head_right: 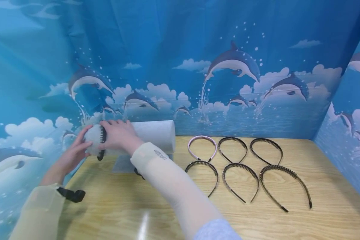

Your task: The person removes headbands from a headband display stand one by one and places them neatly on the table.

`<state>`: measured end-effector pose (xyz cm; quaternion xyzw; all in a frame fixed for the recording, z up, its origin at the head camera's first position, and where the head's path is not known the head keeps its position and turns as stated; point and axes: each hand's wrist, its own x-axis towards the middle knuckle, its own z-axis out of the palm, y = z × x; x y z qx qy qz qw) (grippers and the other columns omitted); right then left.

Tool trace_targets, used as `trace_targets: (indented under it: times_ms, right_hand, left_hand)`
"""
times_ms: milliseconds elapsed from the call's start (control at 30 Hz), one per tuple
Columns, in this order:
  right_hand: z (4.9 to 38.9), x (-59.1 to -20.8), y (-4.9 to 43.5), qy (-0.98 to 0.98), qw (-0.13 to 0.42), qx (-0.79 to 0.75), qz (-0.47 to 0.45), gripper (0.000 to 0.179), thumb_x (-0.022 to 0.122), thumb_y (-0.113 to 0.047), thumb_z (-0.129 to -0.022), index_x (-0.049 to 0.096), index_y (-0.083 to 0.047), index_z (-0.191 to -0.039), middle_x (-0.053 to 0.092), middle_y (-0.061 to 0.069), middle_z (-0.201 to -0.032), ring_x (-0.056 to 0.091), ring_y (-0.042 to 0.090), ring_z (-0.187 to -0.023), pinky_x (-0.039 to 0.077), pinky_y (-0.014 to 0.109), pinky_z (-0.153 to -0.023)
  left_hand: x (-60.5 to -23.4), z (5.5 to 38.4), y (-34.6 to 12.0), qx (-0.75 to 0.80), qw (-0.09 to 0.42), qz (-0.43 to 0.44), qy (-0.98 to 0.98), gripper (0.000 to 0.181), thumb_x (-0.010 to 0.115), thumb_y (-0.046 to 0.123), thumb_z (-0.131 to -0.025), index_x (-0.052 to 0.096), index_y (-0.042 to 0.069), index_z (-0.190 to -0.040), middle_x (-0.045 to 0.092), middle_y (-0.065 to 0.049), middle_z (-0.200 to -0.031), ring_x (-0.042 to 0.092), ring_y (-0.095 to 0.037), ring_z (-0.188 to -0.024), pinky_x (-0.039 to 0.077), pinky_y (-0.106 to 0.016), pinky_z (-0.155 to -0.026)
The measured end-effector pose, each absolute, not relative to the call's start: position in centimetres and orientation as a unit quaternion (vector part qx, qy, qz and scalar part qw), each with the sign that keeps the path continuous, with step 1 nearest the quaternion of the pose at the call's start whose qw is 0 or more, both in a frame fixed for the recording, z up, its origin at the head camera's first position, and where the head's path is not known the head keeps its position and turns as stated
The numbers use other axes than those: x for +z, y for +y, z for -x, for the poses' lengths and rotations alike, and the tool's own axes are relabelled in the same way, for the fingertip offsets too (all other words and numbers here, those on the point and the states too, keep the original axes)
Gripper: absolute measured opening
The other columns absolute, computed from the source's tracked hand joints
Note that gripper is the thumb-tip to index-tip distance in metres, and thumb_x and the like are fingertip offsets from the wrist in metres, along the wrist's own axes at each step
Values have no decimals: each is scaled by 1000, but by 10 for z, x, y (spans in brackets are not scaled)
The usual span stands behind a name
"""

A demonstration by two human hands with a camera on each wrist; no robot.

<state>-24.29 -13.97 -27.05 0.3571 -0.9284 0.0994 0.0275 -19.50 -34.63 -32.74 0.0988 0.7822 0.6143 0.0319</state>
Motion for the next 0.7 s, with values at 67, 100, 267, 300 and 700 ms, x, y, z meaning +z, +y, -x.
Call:
trace_targets:
  times_ms: [67,100,267,300,700]
  right_hand:
    - [244,-270,-140,-926,21,101,-363,85,62,-64,-85,24,-31,-154,32,-7,-153,31,18,-138,22,43,-112]
    - [245,-269,-139,-925,18,101,-366,85,63,-62,-84,24,-31,-154,32,-6,-153,32,18,-137,22,43,-112]
    - [251,-264,-127,-920,-3,110,-376,83,67,-57,-84,28,-27,-152,36,-3,-150,36,19,-134,27,43,-109]
    - [253,-263,-122,-919,-6,112,-377,81,67,-56,-85,30,-26,-151,37,-2,-149,37,20,-133,28,43,-108]
    - [265,-263,-64,-904,-31,152,-399,81,67,-58,-84,35,-23,-150,35,-1,-152,36,19,-135,30,43,-107]
  left_hand:
    - [-327,195,-347,614,31,-99,783,60,39,29,-106,6,37,-156,2,-21,-157,23,-34,-132,27,-62,-98]
    - [-327,195,-347,613,31,-99,783,60,40,29,-106,7,37,-155,2,-21,-157,23,-34,-132,29,-60,-98]
    - [-326,196,-346,610,33,-104,785,60,41,29,-106,8,39,-155,5,-19,-157,29,-27,-128,37,-48,-93]
    - [-326,196,-345,609,33,-105,786,60,41,29,-106,9,38,-155,7,-19,-156,31,-24,-127,38,-45,-92]
    - [-326,193,-345,615,31,-106,781,60,40,29,-106,6,36,-156,8,-16,-154,35,-13,-120,30,-55,-96]
